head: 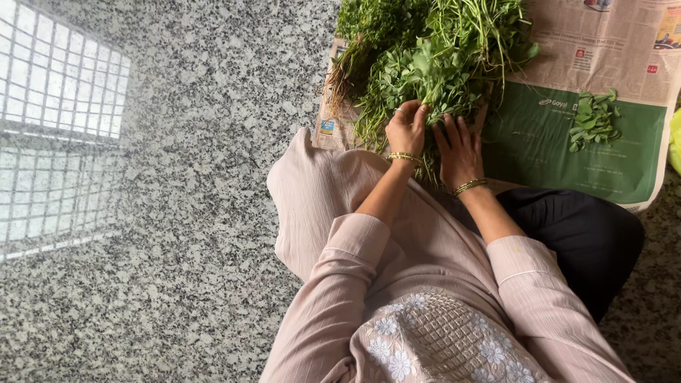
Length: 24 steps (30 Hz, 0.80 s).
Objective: The person sits on the floor and sorts through a pile of green leafy vegetables spread on a newspaper. They pick up bunches, separate leaves from stems, and place the sorted parts into a yellow plastic bag.
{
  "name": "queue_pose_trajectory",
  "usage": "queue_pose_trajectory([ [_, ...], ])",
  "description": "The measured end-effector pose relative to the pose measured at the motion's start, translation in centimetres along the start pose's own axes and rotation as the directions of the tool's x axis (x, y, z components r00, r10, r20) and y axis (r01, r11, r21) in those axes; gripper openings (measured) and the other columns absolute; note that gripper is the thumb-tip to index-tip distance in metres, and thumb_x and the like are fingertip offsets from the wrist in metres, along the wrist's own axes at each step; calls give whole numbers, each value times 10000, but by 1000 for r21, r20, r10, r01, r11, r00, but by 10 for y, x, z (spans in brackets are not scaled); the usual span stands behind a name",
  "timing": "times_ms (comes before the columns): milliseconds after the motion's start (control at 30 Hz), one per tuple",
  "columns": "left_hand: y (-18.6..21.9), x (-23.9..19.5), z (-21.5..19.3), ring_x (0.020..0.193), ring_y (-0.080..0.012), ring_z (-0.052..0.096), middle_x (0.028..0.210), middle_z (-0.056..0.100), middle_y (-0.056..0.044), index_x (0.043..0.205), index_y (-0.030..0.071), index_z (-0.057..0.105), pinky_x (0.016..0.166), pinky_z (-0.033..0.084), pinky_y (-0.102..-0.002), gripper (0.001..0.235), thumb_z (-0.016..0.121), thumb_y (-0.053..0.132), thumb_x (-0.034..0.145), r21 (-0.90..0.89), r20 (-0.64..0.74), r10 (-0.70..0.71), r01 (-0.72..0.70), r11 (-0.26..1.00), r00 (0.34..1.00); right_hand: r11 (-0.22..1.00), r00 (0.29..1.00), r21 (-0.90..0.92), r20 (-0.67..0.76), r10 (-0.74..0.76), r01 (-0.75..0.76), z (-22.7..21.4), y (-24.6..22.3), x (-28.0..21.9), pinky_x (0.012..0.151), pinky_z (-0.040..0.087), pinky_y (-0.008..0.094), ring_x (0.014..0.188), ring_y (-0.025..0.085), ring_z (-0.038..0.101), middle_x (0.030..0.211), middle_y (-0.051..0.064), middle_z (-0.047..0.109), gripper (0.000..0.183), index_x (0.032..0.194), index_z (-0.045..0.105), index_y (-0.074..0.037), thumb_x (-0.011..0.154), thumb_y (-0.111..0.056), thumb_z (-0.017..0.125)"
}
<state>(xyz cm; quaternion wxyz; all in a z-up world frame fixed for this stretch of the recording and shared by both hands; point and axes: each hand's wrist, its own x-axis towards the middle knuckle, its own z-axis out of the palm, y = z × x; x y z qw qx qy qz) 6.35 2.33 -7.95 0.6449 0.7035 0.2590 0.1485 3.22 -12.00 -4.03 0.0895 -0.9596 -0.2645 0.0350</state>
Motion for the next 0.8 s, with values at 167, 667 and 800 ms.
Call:
queue_pose_trajectory([
  [167, 3, -8, 7, 941, -140, 737, 1006, 756, -96, 1142, -41, 675, 846, 598, -281, 154, 653, 57, 1025, -450, -23, 75, -78, 890, 997, 994, 999, -112, 40, -14, 18, 6, -1, 2, 1171, 257, 648, 1534, 379, 250, 1683, 165, 250, 713, 1564, 424, -123, 868, -46, 557],
  [667, 70, 14, -51, 546, 7, 504, 874, 720, -26, 1153, 76, 668, 439, 363, -160, 116, 588, 137, 1095, -726, 316, 171, 122, 676, 933, 985, 1000, -173, 9, 25, -23, 36, -4, 1, 1186, 194, 677, 1548, 375, 258, 1725, 170, 177, 627, 1610, 374, -118, 992, -86, 476],
  [800, 57, 9, -32, 605, -52, 611, 869, 725, -40, 1101, 66, 640, 442, 403, -202, 88, 615, 115, 1033, -614, 352, 39, 199, 764, 935, 999, 996, -14, 74, 39, -38, 10, -3, -1, 1158, 224, 682, 1537, 399, 231, 1699, 189, 164, 693, 1600, 364, -118, 927, -73, 520],
])
